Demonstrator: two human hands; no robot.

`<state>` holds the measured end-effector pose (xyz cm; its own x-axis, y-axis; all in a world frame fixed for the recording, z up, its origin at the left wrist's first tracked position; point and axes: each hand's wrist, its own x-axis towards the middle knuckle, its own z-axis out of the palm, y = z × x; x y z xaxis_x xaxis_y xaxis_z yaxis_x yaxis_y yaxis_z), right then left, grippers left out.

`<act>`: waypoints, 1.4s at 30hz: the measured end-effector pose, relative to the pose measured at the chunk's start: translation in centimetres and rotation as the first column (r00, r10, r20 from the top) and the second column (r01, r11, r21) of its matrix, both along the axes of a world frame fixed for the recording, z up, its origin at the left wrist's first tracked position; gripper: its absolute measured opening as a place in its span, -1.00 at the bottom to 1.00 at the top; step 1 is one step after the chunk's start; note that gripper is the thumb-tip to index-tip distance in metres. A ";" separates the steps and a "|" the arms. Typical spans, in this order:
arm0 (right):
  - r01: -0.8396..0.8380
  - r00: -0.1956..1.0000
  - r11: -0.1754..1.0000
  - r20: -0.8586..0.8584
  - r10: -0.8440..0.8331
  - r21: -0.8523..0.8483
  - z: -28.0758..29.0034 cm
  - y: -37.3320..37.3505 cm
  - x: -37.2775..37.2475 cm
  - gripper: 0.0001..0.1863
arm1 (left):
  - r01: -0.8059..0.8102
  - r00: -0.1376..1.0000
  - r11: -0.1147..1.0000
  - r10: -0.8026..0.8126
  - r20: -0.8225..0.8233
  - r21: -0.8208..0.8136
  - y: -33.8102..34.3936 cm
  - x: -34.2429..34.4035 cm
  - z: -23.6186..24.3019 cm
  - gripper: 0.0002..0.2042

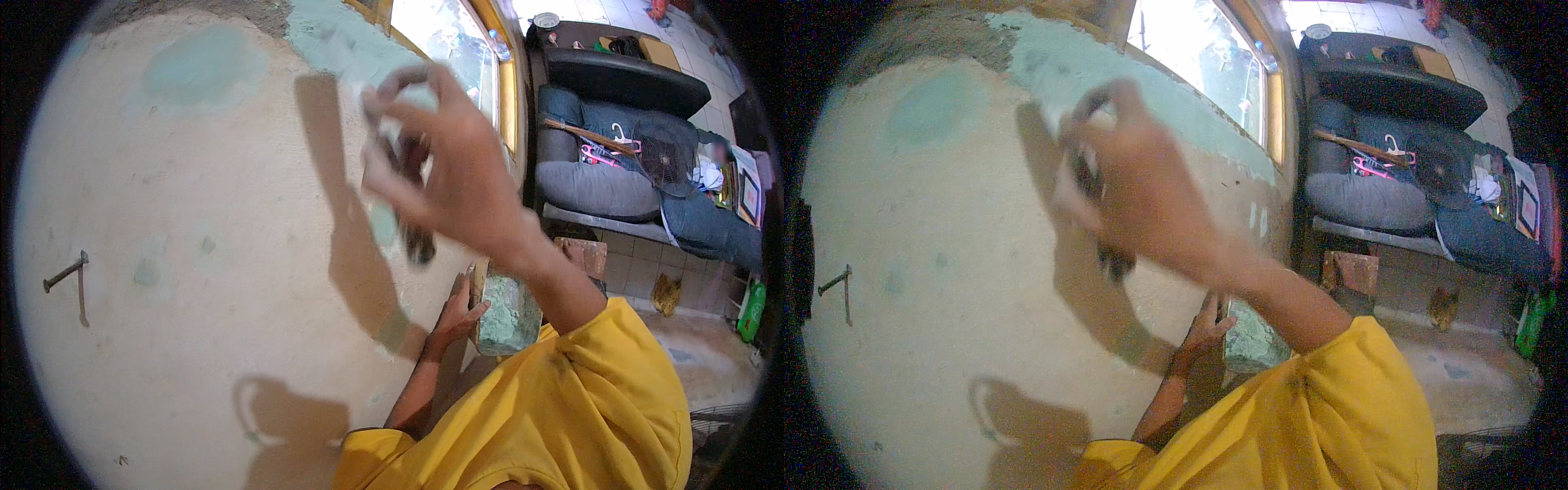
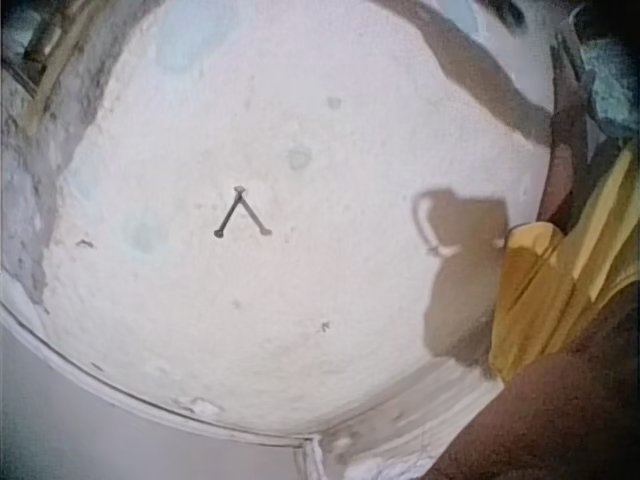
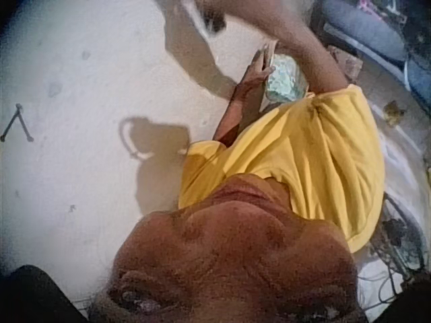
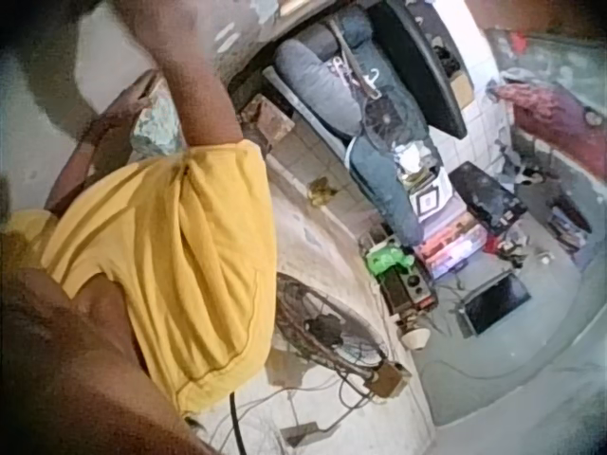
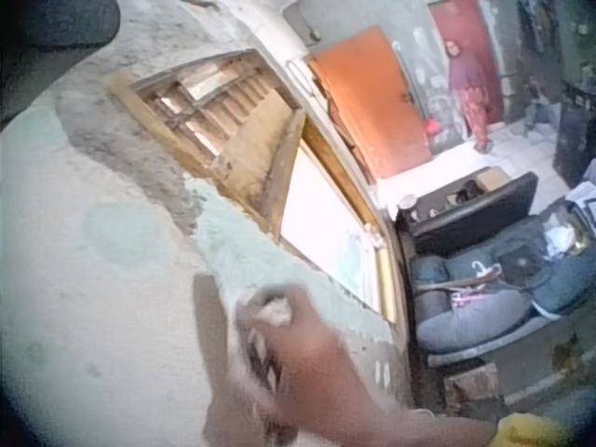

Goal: The person uses a putty knife to scoop light green plaster from a container and applies it to a wall, smoothing the surface over existing patches. The person repeatedly scoops material and spreads it across the wall area near a window frame.

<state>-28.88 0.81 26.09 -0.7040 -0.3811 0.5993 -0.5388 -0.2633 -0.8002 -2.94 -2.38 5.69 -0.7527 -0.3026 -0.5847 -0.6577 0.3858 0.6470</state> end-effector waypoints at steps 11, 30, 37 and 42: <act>0.143 0.986 0.989 -0.089 -0.141 0.024 0.7 -6.5 -1.4 -0.68 | 0.012 1.000 0.999 -0.010 0.029 -0.045 0.4 -1.2 1.2 -0.12; -0.020 1.000 1.000 0.003 0.020 -0.018 2.9 -5.3 -0.9 -0.66 | -0.028 0.997 0.999 0.025 0.078 0.035 0.6 -1.5 1.9 -0.08; 0.090 0.991 0.988 -0.093 -0.101 -0.122 3.8 -3.8 -5.2 -0.71 | -0.009 0.998 1.000 0.008 0.056 0.013 0.5 -1.5 1.7 -0.05; 0.145 0.987 0.989 -0.079 -0.143 0.020 2.9 -6.2 -5.3 -0.65 | 0.024 1.000 0.996 -0.024 0.001 -0.083 0.5 -1.2 1.0 -0.04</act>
<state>-34.19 -5.39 28.98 -0.7045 -0.2949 0.6456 -0.6301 -0.1587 -0.7601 -4.19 -1.91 6.70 -0.7600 -0.3323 -0.5585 -0.6479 0.4540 0.6116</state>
